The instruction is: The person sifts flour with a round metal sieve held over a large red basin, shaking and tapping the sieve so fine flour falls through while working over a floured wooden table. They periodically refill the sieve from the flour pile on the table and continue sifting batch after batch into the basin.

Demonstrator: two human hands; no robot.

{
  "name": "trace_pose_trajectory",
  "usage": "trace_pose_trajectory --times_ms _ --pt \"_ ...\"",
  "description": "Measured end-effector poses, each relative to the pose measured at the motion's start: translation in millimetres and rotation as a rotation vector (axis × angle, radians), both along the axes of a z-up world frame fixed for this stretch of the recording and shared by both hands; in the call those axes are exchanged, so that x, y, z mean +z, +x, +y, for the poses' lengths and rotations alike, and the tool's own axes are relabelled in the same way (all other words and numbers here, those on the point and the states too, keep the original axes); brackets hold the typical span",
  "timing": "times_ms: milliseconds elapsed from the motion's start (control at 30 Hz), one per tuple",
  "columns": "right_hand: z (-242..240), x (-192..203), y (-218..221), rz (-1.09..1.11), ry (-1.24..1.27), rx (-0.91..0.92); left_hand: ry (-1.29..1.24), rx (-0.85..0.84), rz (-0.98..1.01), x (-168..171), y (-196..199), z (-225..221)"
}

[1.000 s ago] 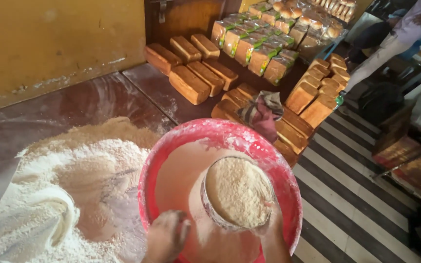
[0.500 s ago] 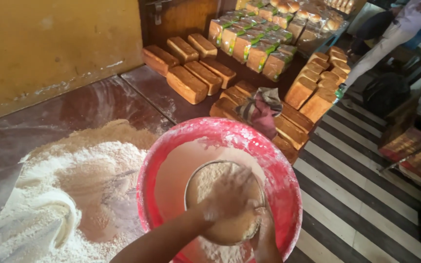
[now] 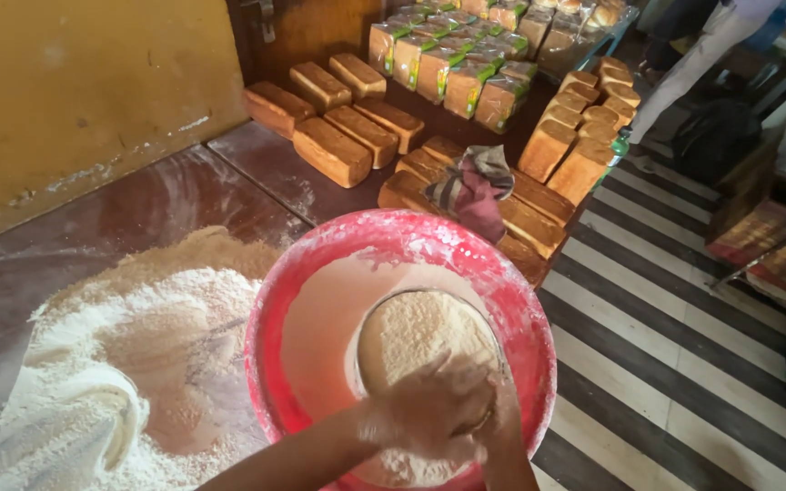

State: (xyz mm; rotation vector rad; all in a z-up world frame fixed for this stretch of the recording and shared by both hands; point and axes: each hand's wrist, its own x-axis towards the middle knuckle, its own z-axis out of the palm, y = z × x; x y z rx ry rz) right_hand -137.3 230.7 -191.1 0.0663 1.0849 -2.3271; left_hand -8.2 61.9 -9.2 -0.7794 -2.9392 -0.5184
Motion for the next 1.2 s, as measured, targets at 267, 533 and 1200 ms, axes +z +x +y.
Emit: trace_pose_trajectory --times_ms 267,533,1200 --pt "16.4 -40.5 -48.2 -0.013 0.046 -0.115 -0.257 0.131 0.132 -40.2 39.7 -46.7" --pt "16.3 13.5 -26.8 0.004 -0.011 -0.080 0.536 0.773 0.130 -99.0 51.4 -89.5" --pt "-8.2 36.3 -13.3 -0.013 0.000 -0.046 1.827 1.029 -0.061 -86.5 3.7 -64.9"
